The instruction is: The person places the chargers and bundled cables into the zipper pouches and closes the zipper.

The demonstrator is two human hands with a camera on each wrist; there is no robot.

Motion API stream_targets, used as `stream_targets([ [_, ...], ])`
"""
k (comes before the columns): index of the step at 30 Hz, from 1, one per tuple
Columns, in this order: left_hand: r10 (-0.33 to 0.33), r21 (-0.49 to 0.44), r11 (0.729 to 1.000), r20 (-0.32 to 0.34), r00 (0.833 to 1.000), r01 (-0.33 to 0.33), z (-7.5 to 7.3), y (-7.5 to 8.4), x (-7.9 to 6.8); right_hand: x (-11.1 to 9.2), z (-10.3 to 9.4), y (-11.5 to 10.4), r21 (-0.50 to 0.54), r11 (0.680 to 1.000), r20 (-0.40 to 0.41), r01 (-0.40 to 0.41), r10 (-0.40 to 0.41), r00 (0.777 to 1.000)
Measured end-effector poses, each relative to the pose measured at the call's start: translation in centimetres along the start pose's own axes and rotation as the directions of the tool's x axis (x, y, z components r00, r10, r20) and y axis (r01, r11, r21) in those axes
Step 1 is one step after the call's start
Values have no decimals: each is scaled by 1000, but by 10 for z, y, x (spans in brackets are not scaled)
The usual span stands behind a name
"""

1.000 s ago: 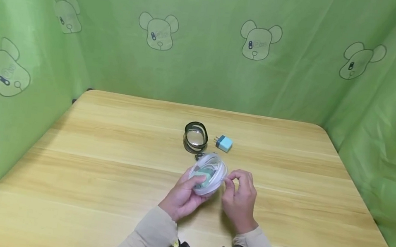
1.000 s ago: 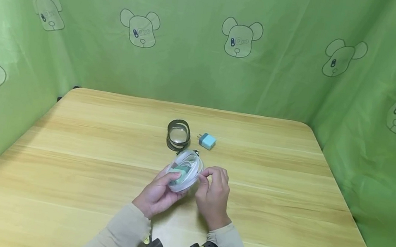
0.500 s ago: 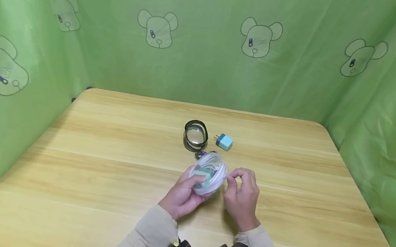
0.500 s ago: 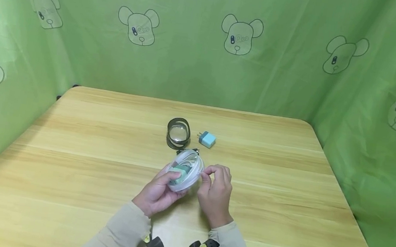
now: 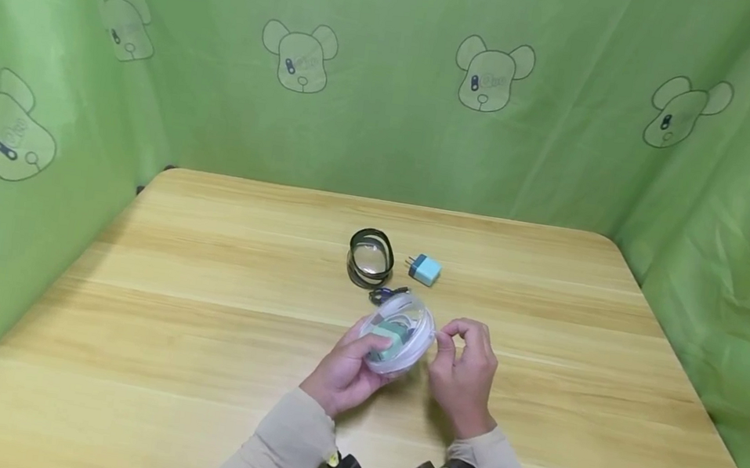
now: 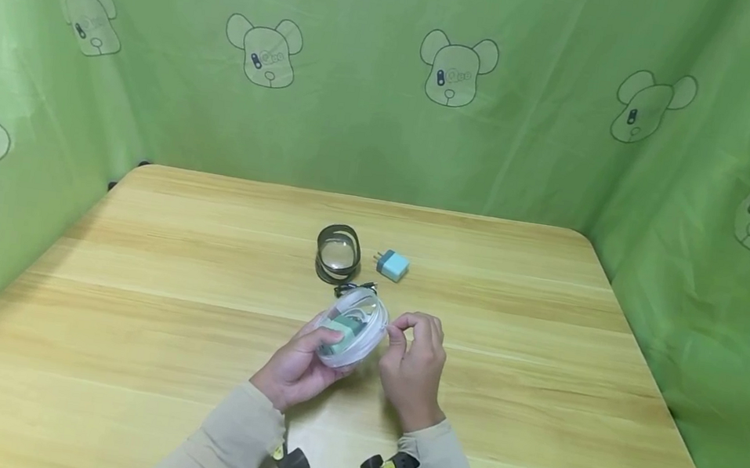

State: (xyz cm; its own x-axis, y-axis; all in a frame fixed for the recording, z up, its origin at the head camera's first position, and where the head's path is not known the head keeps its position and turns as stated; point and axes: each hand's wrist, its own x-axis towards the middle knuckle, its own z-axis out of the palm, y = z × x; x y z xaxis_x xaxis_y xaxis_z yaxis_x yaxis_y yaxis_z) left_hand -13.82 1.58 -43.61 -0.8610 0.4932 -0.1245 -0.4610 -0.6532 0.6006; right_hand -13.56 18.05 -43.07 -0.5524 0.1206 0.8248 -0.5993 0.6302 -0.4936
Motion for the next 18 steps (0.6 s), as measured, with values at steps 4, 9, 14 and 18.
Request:
stream_targets([
  [4, -3, 8, 1000, 8, 1000, 3, 0, 0, 0, 0, -1, 1, -3, 1000, 0, -10, 10, 1000],
  [9, -6, 28, 1000, 24, 1000, 5, 0, 0, 0, 0, -3, 1, -15, 999, 6, -45, 45, 999],
  [14, -12, 38, 999, 31, 999, 11, -1, 1, 0, 1, -3, 1, -20, 998, -2, -64, 64, 998],
  [18, -10, 55, 998, 70, 998, 6, -2, 1, 0, 1, -2, 2, -20, 997, -36, -69, 69, 997],
])
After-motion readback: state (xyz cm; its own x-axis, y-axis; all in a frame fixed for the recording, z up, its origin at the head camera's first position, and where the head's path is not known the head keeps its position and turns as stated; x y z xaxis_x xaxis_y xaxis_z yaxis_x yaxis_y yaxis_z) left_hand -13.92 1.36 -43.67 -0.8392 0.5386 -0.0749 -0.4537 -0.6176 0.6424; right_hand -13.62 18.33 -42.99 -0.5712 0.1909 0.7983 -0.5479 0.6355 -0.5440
